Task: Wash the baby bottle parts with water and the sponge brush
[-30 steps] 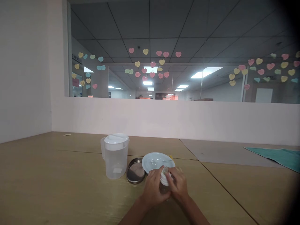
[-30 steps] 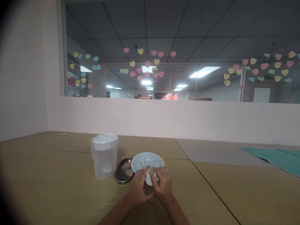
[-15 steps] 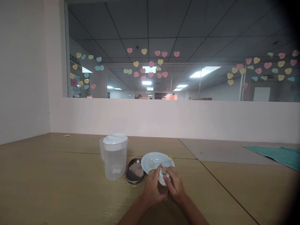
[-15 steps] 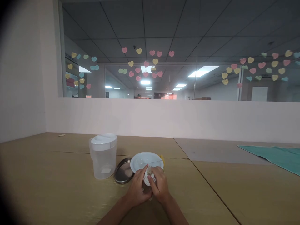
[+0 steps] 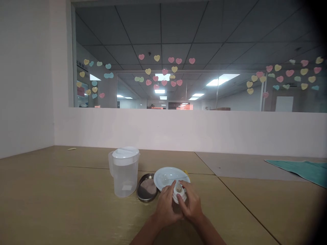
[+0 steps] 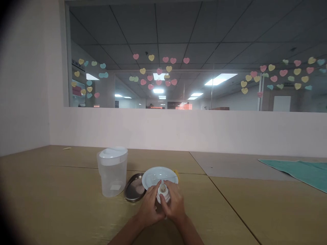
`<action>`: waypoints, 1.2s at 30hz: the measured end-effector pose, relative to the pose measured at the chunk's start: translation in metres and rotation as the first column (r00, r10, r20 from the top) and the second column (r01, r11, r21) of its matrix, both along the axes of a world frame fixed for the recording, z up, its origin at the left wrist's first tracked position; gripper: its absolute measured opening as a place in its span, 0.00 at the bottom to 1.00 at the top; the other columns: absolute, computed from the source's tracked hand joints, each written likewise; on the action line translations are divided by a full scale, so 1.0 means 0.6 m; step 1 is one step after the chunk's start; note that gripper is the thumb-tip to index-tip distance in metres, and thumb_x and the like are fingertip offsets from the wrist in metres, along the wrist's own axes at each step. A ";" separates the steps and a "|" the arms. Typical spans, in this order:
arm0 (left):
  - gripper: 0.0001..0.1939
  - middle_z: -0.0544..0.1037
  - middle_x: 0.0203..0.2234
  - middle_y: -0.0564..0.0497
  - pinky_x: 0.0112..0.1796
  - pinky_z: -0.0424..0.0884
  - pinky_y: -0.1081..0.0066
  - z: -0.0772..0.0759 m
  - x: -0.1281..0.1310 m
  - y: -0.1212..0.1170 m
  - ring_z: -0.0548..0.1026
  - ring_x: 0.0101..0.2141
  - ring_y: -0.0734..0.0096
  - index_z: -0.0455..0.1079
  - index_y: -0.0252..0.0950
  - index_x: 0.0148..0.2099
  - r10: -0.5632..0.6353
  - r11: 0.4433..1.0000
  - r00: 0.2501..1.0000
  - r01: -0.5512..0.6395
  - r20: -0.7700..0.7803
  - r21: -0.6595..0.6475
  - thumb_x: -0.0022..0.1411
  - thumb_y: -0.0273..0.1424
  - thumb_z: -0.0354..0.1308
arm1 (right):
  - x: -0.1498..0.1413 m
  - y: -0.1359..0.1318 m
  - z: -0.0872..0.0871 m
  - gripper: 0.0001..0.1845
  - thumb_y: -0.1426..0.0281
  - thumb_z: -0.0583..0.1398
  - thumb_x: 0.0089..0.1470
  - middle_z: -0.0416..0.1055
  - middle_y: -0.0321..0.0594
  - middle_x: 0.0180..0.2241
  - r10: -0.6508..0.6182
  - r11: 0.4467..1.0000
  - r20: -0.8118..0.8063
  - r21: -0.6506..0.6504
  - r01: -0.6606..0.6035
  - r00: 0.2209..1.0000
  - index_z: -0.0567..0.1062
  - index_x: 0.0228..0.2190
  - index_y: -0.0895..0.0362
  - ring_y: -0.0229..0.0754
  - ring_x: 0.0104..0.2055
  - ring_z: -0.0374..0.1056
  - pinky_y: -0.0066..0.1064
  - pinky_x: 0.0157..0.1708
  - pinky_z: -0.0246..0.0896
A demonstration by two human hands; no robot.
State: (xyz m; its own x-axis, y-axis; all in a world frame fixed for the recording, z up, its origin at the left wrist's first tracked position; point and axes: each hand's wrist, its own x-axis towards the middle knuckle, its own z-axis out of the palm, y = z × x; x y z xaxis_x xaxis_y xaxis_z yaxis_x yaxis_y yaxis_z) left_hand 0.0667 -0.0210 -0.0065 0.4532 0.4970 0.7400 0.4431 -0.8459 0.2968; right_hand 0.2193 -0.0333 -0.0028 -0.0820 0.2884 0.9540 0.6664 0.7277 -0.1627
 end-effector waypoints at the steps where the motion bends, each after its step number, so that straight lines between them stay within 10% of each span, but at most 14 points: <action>1: 0.50 0.68 0.52 0.41 0.50 0.64 0.51 -0.001 0.000 0.000 0.68 0.49 0.52 0.41 0.35 0.66 -0.003 1.000 1.000 0.003 0.003 0.001 0.42 0.29 0.60 | -0.003 -0.001 -0.001 0.21 0.67 0.55 0.53 0.72 0.48 0.43 -0.009 1.000 0.005 0.000 0.009 1.000 0.67 0.49 0.57 0.49 0.44 0.69 0.41 0.42 0.66; 11: 0.51 0.67 0.53 0.39 0.51 0.63 0.50 -0.002 -0.003 -0.001 0.66 0.51 0.50 0.41 0.35 0.66 0.045 0.999 0.999 -0.045 -0.019 -0.019 0.44 0.32 0.63 | 0.013 0.022 -0.013 0.18 0.67 0.50 0.58 0.71 0.46 0.41 -0.193 0.975 -0.200 -0.147 0.165 0.961 0.64 0.49 0.57 0.43 0.37 0.68 0.37 0.38 0.66; 36: 0.52 0.67 0.52 0.41 0.51 0.63 0.51 -0.008 0.000 0.006 0.66 0.50 0.52 0.38 0.35 0.66 0.029 1.000 0.999 -0.029 -0.013 0.003 0.42 0.28 0.61 | 0.007 0.010 -0.004 0.30 0.63 0.62 0.48 0.70 0.48 0.44 -0.046 0.997 0.008 -0.054 0.047 0.999 0.62 0.51 0.58 0.46 0.38 0.68 0.38 0.38 0.67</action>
State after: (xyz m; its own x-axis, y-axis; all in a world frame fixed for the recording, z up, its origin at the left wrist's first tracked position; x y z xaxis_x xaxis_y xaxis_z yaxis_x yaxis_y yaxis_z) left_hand 0.0668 -0.0175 -0.0113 0.4482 0.5082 0.7355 0.4713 -0.8334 0.2887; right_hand 0.2235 -0.0276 -0.0053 -0.0732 0.3433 0.9364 0.7003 0.6861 -0.1968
